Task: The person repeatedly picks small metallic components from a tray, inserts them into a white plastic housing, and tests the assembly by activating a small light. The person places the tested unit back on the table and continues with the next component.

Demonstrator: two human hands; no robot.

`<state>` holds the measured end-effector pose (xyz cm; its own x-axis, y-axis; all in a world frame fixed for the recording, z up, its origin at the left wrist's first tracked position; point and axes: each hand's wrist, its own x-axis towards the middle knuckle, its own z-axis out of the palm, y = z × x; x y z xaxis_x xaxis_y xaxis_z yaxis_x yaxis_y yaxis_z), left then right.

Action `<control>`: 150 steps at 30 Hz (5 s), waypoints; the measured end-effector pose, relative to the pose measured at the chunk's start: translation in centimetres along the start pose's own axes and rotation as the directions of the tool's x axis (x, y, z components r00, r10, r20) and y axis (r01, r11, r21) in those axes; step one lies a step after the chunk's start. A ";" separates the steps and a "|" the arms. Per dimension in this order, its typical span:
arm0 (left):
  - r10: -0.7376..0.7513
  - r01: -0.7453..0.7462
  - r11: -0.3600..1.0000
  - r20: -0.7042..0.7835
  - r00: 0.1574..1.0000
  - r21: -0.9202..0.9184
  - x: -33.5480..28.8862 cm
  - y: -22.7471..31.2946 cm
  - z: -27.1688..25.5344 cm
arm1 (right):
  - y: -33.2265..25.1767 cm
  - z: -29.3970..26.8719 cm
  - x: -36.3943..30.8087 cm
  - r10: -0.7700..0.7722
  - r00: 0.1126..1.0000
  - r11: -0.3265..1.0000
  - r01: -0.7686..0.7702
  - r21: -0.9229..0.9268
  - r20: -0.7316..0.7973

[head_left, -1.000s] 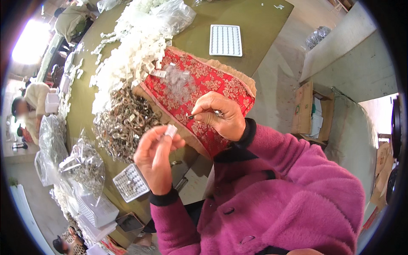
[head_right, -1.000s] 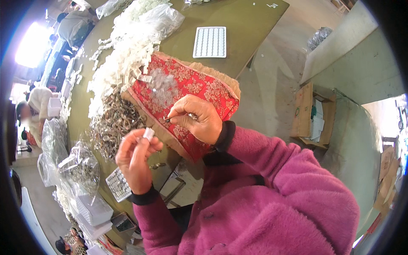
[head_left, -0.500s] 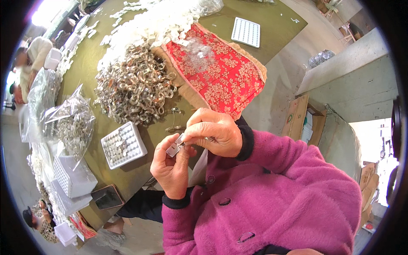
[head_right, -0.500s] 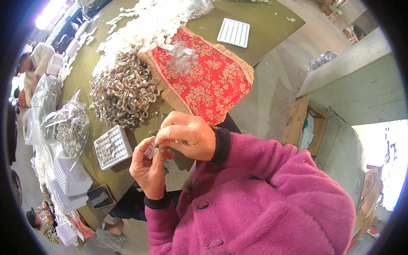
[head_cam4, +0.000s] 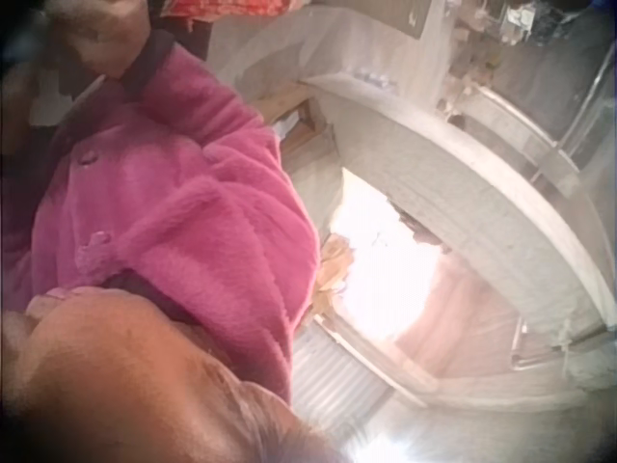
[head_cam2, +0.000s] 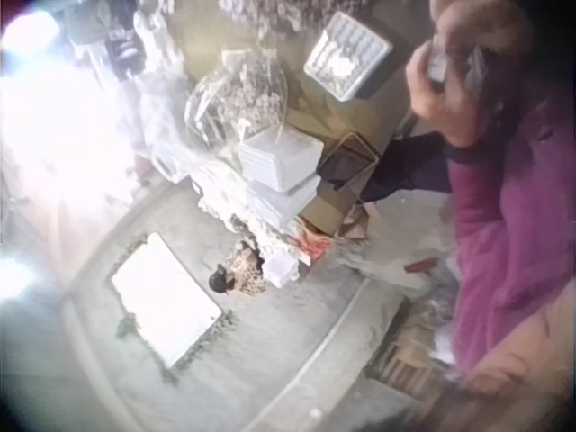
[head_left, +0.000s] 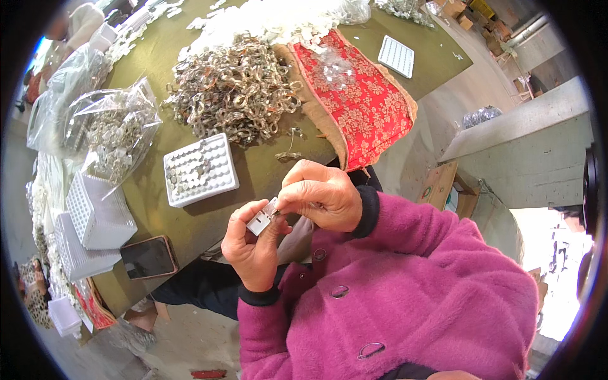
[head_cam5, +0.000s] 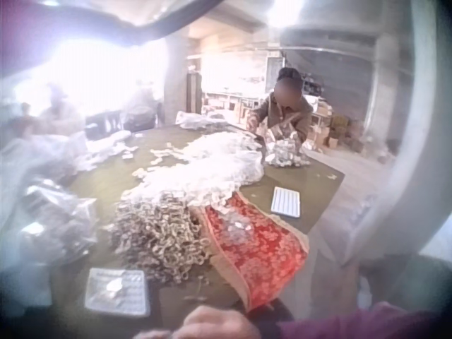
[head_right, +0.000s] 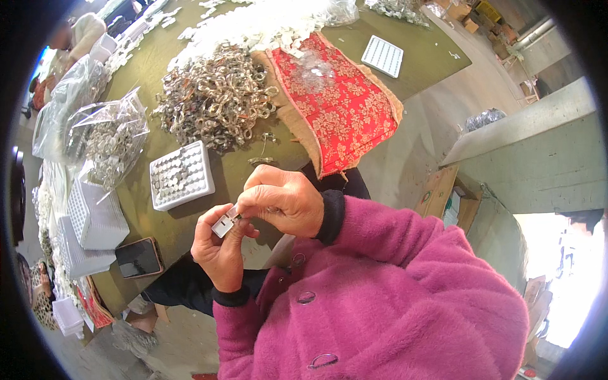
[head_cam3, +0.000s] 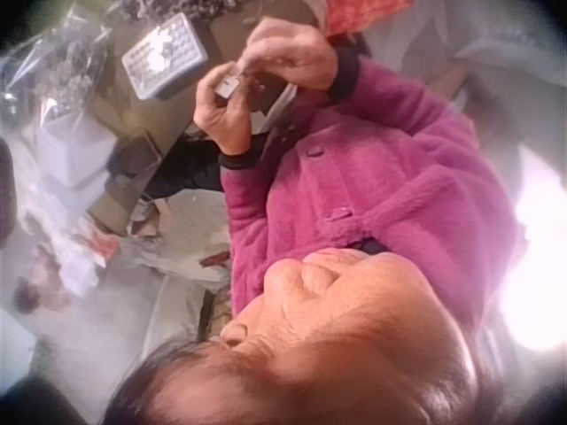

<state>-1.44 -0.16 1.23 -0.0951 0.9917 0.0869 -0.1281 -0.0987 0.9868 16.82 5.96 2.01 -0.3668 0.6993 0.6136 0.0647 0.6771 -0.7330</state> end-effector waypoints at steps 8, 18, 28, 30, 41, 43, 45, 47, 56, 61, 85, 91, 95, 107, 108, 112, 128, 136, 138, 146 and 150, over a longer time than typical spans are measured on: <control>-0.060 0.062 0.974 0.020 0.998 -0.216 -0.9 -0.1 -1.8 | -0.1 1.2 0.0 -0.036 0.997 0.999 0.035 0.003 0.073; -0.130 0.122 0.960 -0.014 0.991 -0.250 -1.5 0.3 -2.7 | -0.5 1.4 0.3 -0.161 0.969 0.983 0.175 -0.058 0.189; -0.207 0.154 0.893 -0.082 0.975 -0.423 -1.5 0.5 -2.2 | -1.3 2.8 -0.1 0.102 0.994 0.995 -0.101 -0.024 0.035; -0.151 0.105 0.939 -0.117 0.982 -0.326 -1.7 0.5 -2.0 | -1.3 2.7 -0.2 0.093 0.994 0.995 -0.090 -0.049 0.065; 0.276 -0.244 0.947 -0.143 0.950 0.209 -2.1 -0.6 -1.4 | -1.1 2.7 0.2 0.214 0.973 0.976 -0.210 -0.060 0.087; 0.067 -0.086 0.992 -0.182 0.981 -0.097 -2.2 -0.5 -1.2 | -1.4 2.3 0.2 0.493 0.848 0.841 -0.522 0.146 0.194; -0.067 0.015 0.953 -0.161 0.985 -0.304 -2.2 -0.5 -1.1 | -1.5 2.2 0.3 0.638 0.698 0.636 -0.716 0.287 0.327; -0.194 0.111 0.861 -0.119 0.974 -0.496 -2.1 -0.6 -1.1 | -1.4 2.1 0.4 0.644 0.663 0.542 -0.747 0.385 0.381; -0.352 0.280 0.566 0.080 0.932 -0.776 -0.9 -0.9 -2.4 | -0.5 2.0 1.3 0.639 0.679 0.534 -0.730 0.426 0.363; -0.313 0.197 0.672 -0.032 0.949 -0.714 -0.2 0.3 -5.6 | 0.5 2.0 5.1 0.267 0.953 0.962 -0.256 -0.090 0.144; -0.292 0.137 0.799 -0.179 0.940 -0.585 2.4 -0.6 -6.3 | 5.1 7.0 11.5 0.082 0.927 0.755 0.182 -0.630 0.366; -0.155 0.055 0.954 -0.327 0.932 -0.295 1.8 -0.4 -3.9 | 1.4 4.5 9.3 0.308 0.905 0.950 -0.312 -0.035 0.294; 0.092 -0.102 0.995 -0.388 0.917 -0.007 1.5 -1.6 -2.7 | -1.0 4.3 6.4 0.530 0.748 0.725 -0.644 0.245 0.399; 0.442 -0.317 0.816 -0.169 0.881 0.483 0.4 -1.6 -2.2 | -1.6 3.6 3.9 0.802 0.394 0.196 -0.883 0.426 0.448; 0.360 -0.275 0.892 -0.198 0.912 0.357 0.3 -1.5 -2.1 | -1.7 3.6 3.8 0.789 0.417 0.202 -0.870 0.450 0.452; -0.004 -0.031 0.988 -0.226 0.974 -0.149 -0.1 -1.4 -1.7 | -1.9 3.2 3.4 0.794 0.408 0.184 -0.868 0.461 0.451; 0.444 -0.341 0.805 -0.112 0.889 0.485 0.3 -2.4 -0.9 | -1.2 2.6 2.4 0.829 0.336 0.010 -0.808 0.589 0.447; 0.142 -0.142 0.990 -0.203 0.969 0.013 0.0 -1.8 0.4 | -1.4 2.1 1.2 0.836 0.329 -0.040 -0.762 0.647 0.439; -0.084 0.048 0.980 -0.183 0.980 -0.193 -0.3 -1.4 0.4 | -1.5 2.3 1.0 0.836 0.352 -0.018 -0.749 0.662 0.421; -0.233 0.160 0.913 -0.157 0.960 -0.376 -0.2 -1.5 0.7 | -1.8 2.6 0.5 0.843 0.458 0.191 -0.744 0.641 0.281; -0.140 0.110 0.966 -0.113 0.984 -0.236 -0.3 -1.5 0.8 | -1.9 2.7 0.7 0.845 0.500 0.305 -0.742 0.596 0.189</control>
<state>-0.40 -0.27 -0.14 -0.1874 0.9799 -0.0680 -0.3669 -0.0056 0.9302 13.95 4.50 3.05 -0.3044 0.8784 -0.3685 -0.2614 -0.4491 -0.8544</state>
